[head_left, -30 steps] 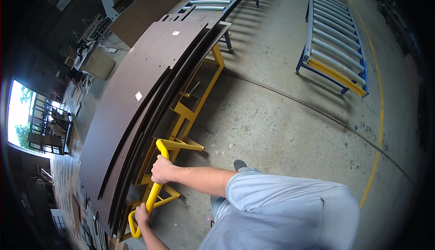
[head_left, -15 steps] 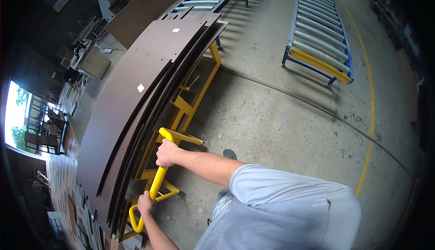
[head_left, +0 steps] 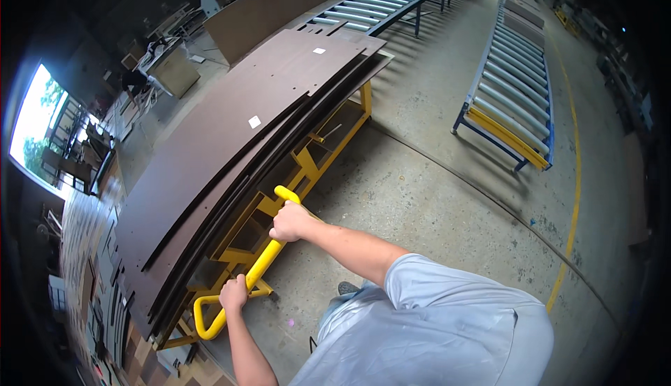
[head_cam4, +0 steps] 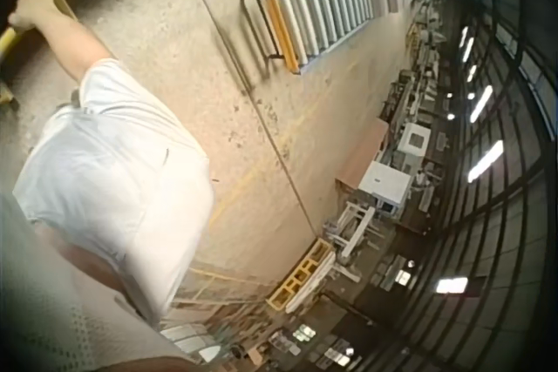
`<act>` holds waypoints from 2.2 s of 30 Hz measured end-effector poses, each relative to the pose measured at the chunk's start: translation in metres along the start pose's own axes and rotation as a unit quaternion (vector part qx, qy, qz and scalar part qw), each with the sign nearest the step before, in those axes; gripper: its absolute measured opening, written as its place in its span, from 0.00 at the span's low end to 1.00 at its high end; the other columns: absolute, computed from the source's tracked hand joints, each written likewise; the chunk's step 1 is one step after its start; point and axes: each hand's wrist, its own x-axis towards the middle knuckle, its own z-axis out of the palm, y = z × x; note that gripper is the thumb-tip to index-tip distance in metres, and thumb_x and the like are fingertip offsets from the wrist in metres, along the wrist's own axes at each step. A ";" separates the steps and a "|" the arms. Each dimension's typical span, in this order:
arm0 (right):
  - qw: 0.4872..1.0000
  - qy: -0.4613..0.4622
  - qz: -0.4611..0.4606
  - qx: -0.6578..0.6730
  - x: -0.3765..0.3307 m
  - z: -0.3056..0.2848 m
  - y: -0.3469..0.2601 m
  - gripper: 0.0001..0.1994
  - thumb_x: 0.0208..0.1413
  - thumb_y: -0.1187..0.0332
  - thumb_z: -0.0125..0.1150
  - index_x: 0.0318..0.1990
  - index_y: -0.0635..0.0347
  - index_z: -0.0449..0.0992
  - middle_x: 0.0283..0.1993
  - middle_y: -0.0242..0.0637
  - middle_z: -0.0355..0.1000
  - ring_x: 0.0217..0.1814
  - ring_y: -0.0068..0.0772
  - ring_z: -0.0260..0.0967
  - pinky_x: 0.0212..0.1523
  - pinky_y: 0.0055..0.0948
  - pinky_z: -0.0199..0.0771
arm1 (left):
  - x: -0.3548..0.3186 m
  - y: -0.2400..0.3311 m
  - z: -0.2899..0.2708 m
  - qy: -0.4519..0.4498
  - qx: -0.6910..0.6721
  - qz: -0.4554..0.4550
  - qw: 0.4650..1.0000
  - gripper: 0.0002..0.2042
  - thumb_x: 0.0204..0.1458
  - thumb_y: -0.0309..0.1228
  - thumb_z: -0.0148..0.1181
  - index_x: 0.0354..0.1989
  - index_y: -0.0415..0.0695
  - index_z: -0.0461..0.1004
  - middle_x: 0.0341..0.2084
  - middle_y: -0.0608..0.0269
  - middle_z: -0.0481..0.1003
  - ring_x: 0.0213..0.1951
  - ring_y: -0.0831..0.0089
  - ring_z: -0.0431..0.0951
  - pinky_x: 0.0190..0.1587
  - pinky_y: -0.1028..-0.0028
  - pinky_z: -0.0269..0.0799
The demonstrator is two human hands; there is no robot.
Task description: Transporting large wooden panels across a production floor using a manual rolling cart.
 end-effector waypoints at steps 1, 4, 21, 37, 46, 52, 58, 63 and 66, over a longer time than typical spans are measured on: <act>1.000 -0.009 -0.013 -0.019 -0.001 -0.006 -0.002 0.18 0.51 0.57 0.44 0.28 0.55 0.80 0.30 0.37 0.77 0.37 0.38 0.74 0.44 0.38 0.64 | -0.003 -0.009 0.006 0.016 0.006 -0.002 1.000 0.18 0.53 0.41 0.37 0.31 0.43 0.73 0.31 0.48 0.76 0.37 0.49 0.76 0.40 0.55 0.70; 0.998 -0.023 -0.042 -0.047 -0.003 -0.015 0.002 0.19 0.50 0.56 0.42 0.27 0.56 0.80 0.31 0.39 0.77 0.38 0.39 0.74 0.43 0.39 0.64 | -0.017 0.010 -0.034 -0.028 -0.112 -0.048 0.992 0.27 0.52 0.53 0.36 0.30 0.46 0.79 0.33 0.47 0.76 0.40 0.49 0.75 0.44 0.56 0.69; 0.990 -0.004 -0.020 -0.138 0.037 0.015 -0.017 0.14 0.54 0.62 0.42 0.32 0.54 0.76 0.30 0.44 0.75 0.37 0.45 0.74 0.38 0.40 0.73 | -0.039 -0.049 -0.043 -0.002 -0.123 -0.168 0.978 0.31 0.45 0.56 0.39 0.32 0.40 0.79 0.34 0.48 0.77 0.41 0.58 0.77 0.43 0.65 0.71; 0.988 -0.001 -0.033 -0.149 -0.006 -0.013 -0.030 0.14 0.51 0.61 0.45 0.27 0.51 0.79 0.32 0.38 0.77 0.37 0.41 0.75 0.38 0.38 0.73 | -0.065 -0.032 -0.032 0.060 -0.097 -0.140 0.983 0.30 0.49 0.50 0.34 0.32 0.37 0.78 0.33 0.40 0.75 0.39 0.48 0.76 0.45 0.58 0.69; 0.997 0.022 0.049 -0.047 0.001 -0.018 -0.030 0.16 0.47 0.59 0.44 0.18 0.53 0.77 0.22 0.36 0.75 0.28 0.40 0.73 0.38 0.36 0.65 | -0.051 -0.038 -0.045 0.039 -0.082 -0.132 0.987 0.28 0.50 0.50 0.37 0.27 0.37 0.79 0.28 0.42 0.76 0.36 0.48 0.76 0.43 0.57 0.69; 0.997 -0.020 0.070 -0.031 -0.007 -0.033 -0.042 0.19 0.51 0.58 0.42 0.22 0.55 0.79 0.25 0.37 0.76 0.32 0.38 0.74 0.43 0.35 0.64 | -0.061 -0.040 -0.057 0.036 -0.074 -0.117 0.990 0.27 0.50 0.49 0.40 0.27 0.37 0.78 0.27 0.43 0.76 0.35 0.48 0.76 0.41 0.57 0.69; 0.999 -0.023 0.042 -0.001 -0.027 -0.045 -0.058 0.18 0.51 0.58 0.43 0.23 0.54 0.79 0.26 0.36 0.76 0.32 0.38 0.74 0.44 0.38 0.63 | -0.085 -0.046 -0.064 0.035 -0.074 -0.125 0.989 0.28 0.51 0.48 0.36 0.28 0.36 0.77 0.29 0.39 0.75 0.37 0.44 0.75 0.44 0.54 0.67; 0.999 0.013 0.034 0.012 -0.045 -0.045 -0.065 0.17 0.50 0.57 0.43 0.23 0.53 0.79 0.25 0.36 0.75 0.30 0.37 0.73 0.41 0.36 0.62 | -0.102 -0.046 -0.064 0.074 -0.056 -0.131 0.987 0.26 0.50 0.47 0.38 0.27 0.37 0.78 0.27 0.41 0.75 0.34 0.45 0.75 0.41 0.54 0.68; 0.999 0.018 0.032 0.015 -0.049 -0.043 -0.067 0.18 0.51 0.57 0.43 0.24 0.53 0.79 0.25 0.36 0.76 0.30 0.36 0.73 0.41 0.36 0.62 | -0.103 -0.056 -0.053 0.092 -0.032 -0.123 0.988 0.26 0.50 0.47 0.38 0.27 0.36 0.78 0.28 0.41 0.75 0.34 0.44 0.75 0.41 0.54 0.68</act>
